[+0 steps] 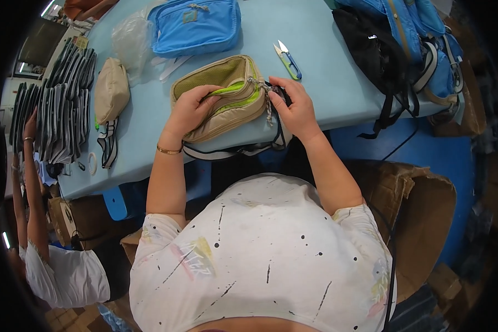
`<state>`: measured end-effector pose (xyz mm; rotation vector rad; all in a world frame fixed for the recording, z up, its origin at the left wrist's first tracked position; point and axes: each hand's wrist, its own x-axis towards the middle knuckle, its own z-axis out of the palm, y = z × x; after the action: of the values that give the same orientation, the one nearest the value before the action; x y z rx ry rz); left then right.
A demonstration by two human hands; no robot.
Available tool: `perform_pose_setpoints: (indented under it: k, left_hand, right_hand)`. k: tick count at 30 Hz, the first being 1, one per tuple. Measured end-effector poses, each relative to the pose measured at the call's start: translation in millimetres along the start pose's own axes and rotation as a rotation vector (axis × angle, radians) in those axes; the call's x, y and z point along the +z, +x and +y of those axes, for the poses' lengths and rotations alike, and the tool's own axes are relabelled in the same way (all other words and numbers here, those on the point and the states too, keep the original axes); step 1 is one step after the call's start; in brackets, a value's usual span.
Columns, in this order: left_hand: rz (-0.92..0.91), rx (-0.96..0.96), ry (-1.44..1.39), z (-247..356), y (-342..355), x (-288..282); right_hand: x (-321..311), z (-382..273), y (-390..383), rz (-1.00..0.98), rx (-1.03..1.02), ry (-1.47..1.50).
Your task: Inspecting a small crossbody bag, trimming loose threads with snips, and checking the shoulder strap.
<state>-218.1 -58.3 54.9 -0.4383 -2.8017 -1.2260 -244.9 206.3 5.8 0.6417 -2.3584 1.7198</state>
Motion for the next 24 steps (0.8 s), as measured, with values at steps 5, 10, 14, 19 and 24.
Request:
perform_pose_setpoints:
  k: [5, 10, 14, 19, 24]
  left_hand:
    - [-0.061, -0.122, -0.205, -13, -2, 2]
    - [-0.004, -0.106, -0.399, -18, -3, 9]
    - [-0.004, -0.051, -0.401, -17, -3, 10]
    - [-0.003, 0.083, -0.261, -15, -2, 10]
    - [0.021, 0.116, -0.187, -10, -3, 11]
  right_hand:
    - [6, -7, 7, -0.005, 0.019, -0.039]
    - [13, -3, 21, 0.012, -0.028, -0.142]
    - [16, -9, 31, 0.043, 0.019, 0.010]
    - [29, 1, 34, 0.094, 0.109, -0.044]
    - [29, 1, 33, 0.137, 0.142, -0.178]
